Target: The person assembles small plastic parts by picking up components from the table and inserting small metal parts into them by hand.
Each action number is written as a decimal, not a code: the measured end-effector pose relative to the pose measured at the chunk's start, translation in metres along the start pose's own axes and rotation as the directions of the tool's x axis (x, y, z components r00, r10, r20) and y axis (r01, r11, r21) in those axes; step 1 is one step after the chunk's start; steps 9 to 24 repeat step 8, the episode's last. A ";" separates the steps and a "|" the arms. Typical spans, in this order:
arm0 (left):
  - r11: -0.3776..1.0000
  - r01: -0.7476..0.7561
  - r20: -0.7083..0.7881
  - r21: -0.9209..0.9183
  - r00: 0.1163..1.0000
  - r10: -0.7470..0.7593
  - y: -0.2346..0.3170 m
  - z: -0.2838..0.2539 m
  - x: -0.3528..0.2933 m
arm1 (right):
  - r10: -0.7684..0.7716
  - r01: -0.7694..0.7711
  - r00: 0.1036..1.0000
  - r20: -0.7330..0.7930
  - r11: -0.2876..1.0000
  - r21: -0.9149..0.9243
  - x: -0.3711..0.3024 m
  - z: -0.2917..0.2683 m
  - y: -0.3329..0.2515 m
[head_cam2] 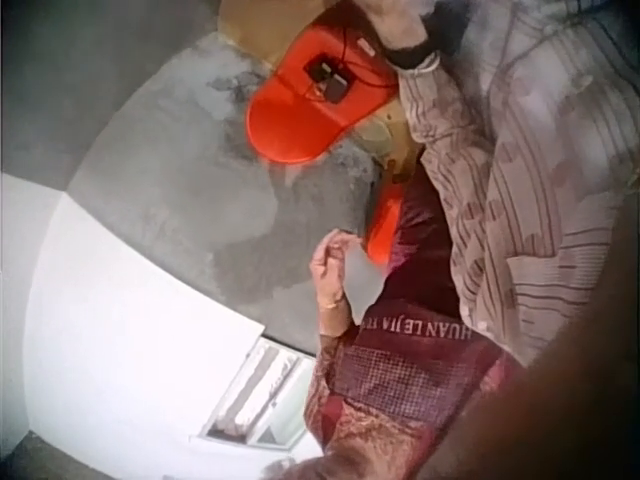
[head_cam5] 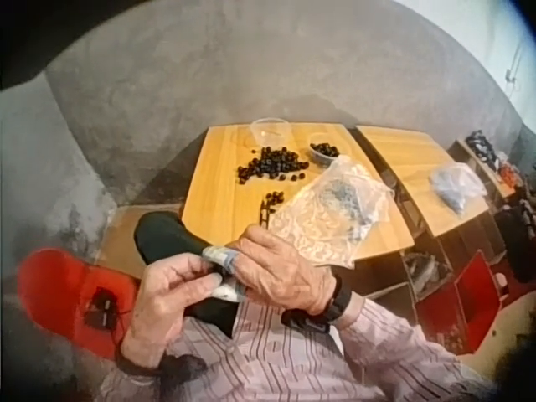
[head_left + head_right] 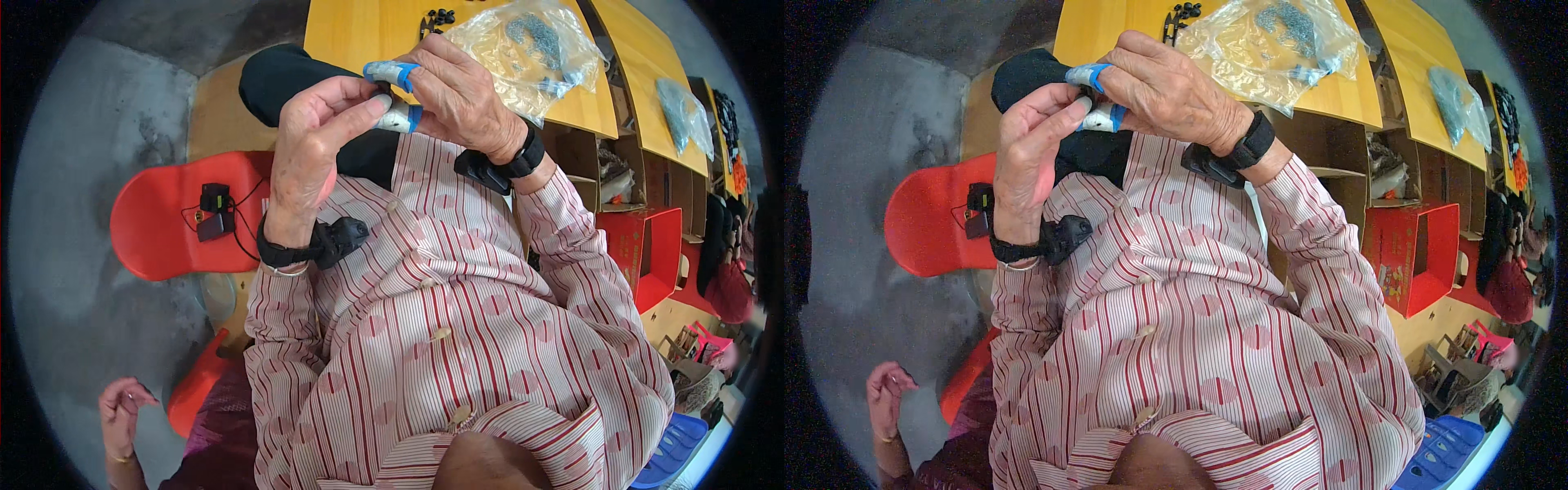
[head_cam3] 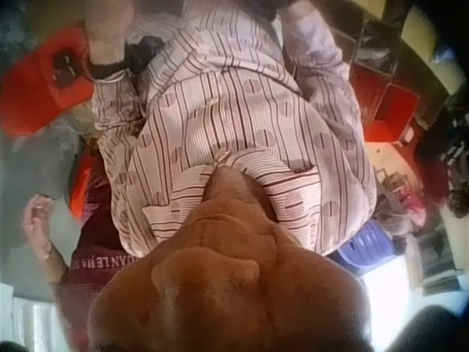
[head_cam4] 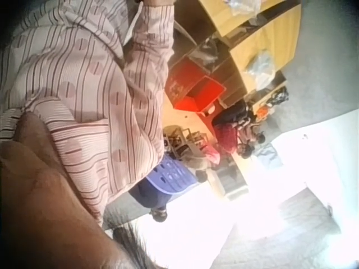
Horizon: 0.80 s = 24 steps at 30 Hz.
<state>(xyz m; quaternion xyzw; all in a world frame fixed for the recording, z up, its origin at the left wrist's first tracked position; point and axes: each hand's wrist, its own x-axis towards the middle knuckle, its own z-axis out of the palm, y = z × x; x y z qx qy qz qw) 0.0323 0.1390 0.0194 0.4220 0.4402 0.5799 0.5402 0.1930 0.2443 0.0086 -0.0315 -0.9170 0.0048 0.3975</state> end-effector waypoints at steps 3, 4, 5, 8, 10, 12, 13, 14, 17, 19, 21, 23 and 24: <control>1.000 -0.006 -0.042 -0.013 0.999 0.005 -0.001 0.002 -0.002 | -0.022 0.020 1.000 -0.019 0.997 -0.072 -0.001 0.004 0.002; 1.000 -0.012 -0.078 -0.016 0.997 0.010 0.000 0.003 -0.002 | -0.024 0.022 1.000 -0.018 0.997 -0.071 0.000 0.003 0.002; 1.000 -0.013 -0.080 -0.017 0.997 0.011 0.000 0.003 -0.002 | -0.017 0.014 0.999 -0.027 0.997 -0.082 0.001 0.001 0.002; 0.999 0.028 -0.048 0.025 0.998 -0.027 0.000 0.000 -0.004 | -0.004 -0.001 0.999 -0.051 0.996 -0.090 0.000 0.002 -0.001; 0.999 0.028 -0.048 0.025 0.998 -0.027 0.000 0.000 -0.004 | -0.004 -0.001 0.999 -0.051 0.996 -0.090 0.000 0.002 -0.001; 0.999 0.028 -0.048 0.025 0.998 -0.027 0.000 0.000 -0.004 | -0.004 -0.001 0.999 -0.051 0.996 -0.090 0.000 0.002 -0.001; 0.999 0.028 -0.048 0.025 0.998 -0.027 0.000 0.000 -0.004 | -0.004 -0.001 0.999 -0.051 0.996 -0.090 0.000 0.002 -0.001; 0.999 0.028 -0.048 0.025 0.998 -0.027 0.000 0.000 -0.004 | -0.004 -0.001 0.999 -0.051 0.996 -0.090 0.000 0.002 -0.001; 0.999 0.028 -0.048 0.025 0.998 -0.027 0.000 0.000 -0.004 | -0.004 -0.001 0.999 -0.051 0.996 -0.090 0.000 0.002 -0.001; 0.999 0.028 -0.048 0.025 0.998 -0.027 0.000 0.000 -0.004 | -0.004 -0.001 0.999 -0.051 0.996 -0.090 0.000 0.002 -0.001; 0.999 0.028 -0.048 0.025 0.998 -0.027 0.000 0.000 -0.004 | -0.004 -0.001 0.999 -0.051 0.996 -0.090 0.000 0.002 -0.001; 0.999 0.028 -0.048 0.025 0.998 -0.027 0.000 0.000 -0.004 | -0.004 -0.001 0.999 -0.051 0.996 -0.090 0.000 0.002 -0.001; 0.999 0.028 -0.048 0.025 0.998 -0.027 0.000 0.000 -0.004 | -0.004 -0.001 0.999 -0.051 0.996 -0.090 0.000 0.002 -0.001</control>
